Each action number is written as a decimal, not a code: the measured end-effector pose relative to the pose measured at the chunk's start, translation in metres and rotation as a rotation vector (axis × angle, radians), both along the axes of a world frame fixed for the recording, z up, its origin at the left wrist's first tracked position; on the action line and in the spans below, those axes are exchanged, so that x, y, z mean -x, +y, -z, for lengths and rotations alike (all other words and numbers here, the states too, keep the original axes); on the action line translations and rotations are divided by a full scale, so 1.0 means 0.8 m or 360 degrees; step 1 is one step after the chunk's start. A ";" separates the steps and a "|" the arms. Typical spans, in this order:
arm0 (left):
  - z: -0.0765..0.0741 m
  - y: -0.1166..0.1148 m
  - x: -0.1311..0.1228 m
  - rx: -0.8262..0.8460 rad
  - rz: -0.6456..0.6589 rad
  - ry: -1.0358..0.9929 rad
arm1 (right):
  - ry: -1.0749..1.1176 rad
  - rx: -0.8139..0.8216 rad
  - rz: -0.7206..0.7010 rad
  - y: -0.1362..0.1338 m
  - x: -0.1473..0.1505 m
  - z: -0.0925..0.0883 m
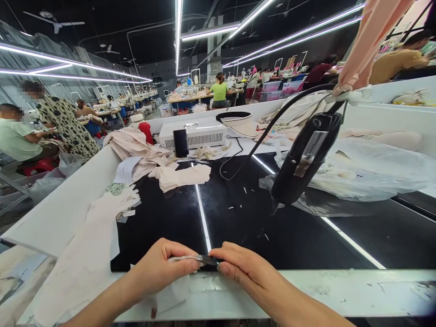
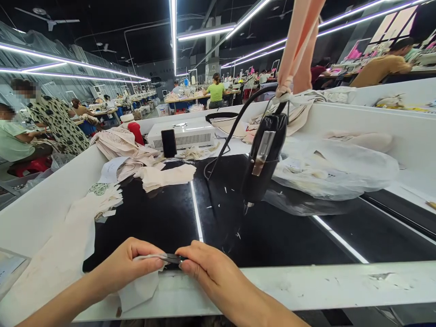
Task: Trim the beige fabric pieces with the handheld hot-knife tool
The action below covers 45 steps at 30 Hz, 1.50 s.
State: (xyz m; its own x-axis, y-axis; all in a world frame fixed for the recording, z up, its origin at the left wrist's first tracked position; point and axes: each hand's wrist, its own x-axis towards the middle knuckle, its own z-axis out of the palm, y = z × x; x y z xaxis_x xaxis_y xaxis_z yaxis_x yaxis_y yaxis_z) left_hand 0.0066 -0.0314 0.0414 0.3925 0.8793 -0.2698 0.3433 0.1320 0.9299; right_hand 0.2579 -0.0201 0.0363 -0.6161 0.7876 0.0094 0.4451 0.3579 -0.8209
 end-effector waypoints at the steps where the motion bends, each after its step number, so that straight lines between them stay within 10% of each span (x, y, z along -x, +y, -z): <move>1: -0.001 0.000 0.000 0.0003 0.0002 0.0006 | -0.0001 0.0013 -0.0006 0.000 0.000 0.001; 45: -0.001 -0.009 -0.007 -0.0020 0.0001 0.0069 | 0.0002 -0.0054 -0.0114 0.004 0.010 0.022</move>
State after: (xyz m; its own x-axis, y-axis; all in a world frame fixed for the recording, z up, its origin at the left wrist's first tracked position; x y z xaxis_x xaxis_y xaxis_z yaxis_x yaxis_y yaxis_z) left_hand 0.0124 -0.0390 0.0426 0.3815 0.8823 -0.2756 0.3832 0.1204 0.9158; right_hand 0.2496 -0.0172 0.0189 -0.6707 0.7409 0.0360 0.4166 0.4164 -0.8081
